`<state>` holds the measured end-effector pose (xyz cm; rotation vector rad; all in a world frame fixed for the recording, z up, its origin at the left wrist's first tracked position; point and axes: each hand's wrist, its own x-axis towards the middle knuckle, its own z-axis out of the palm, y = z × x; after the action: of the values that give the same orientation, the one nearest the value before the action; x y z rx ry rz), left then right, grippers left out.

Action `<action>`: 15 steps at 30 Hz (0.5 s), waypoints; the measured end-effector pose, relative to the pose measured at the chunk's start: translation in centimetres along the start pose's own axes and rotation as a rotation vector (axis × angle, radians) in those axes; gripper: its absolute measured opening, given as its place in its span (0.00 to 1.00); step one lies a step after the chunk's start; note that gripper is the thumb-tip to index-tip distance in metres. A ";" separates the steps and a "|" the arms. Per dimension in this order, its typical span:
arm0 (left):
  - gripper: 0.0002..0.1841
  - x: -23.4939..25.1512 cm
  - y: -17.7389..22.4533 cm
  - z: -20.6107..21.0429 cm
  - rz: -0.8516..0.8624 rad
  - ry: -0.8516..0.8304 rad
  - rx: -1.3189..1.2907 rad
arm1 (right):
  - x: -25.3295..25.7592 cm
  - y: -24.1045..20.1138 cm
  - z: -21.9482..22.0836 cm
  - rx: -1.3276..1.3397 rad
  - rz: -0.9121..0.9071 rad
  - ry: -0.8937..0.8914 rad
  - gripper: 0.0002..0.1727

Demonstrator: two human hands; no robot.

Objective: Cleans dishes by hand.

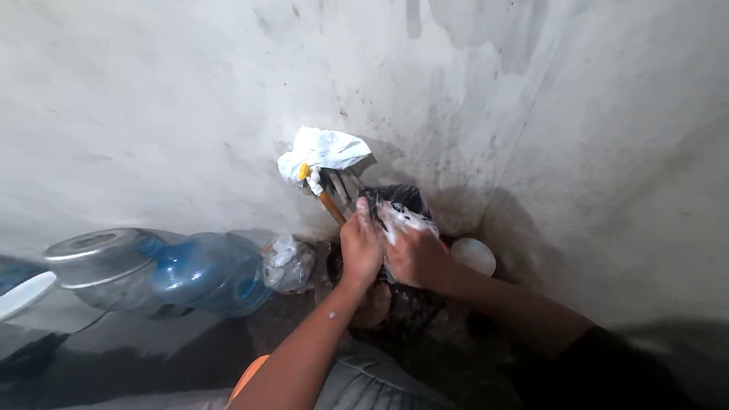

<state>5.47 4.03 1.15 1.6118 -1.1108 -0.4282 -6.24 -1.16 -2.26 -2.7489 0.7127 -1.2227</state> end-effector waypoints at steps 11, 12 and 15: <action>0.28 0.9 1.9 -0.8 -0.084 -0.070 -0.103 | 8.9 15.5 -3.1 1.001 0.234 -0.453 0.26; 0.27 1.0 2.0 -1.0 -0.122 -0.058 -0.187 | 6.9 16.2 -2.1 1.248 0.382 -0.321 0.26; 0.25 2.0 1.9 -0.6 -0.256 0.040 -0.372 | 1.0 14.1 -0.7 1.493 0.851 0.199 0.23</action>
<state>6.15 2.73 3.59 1.4255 -0.7428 -0.7230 -11.67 -14.10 -4.34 -0.9679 0.4955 -1.0498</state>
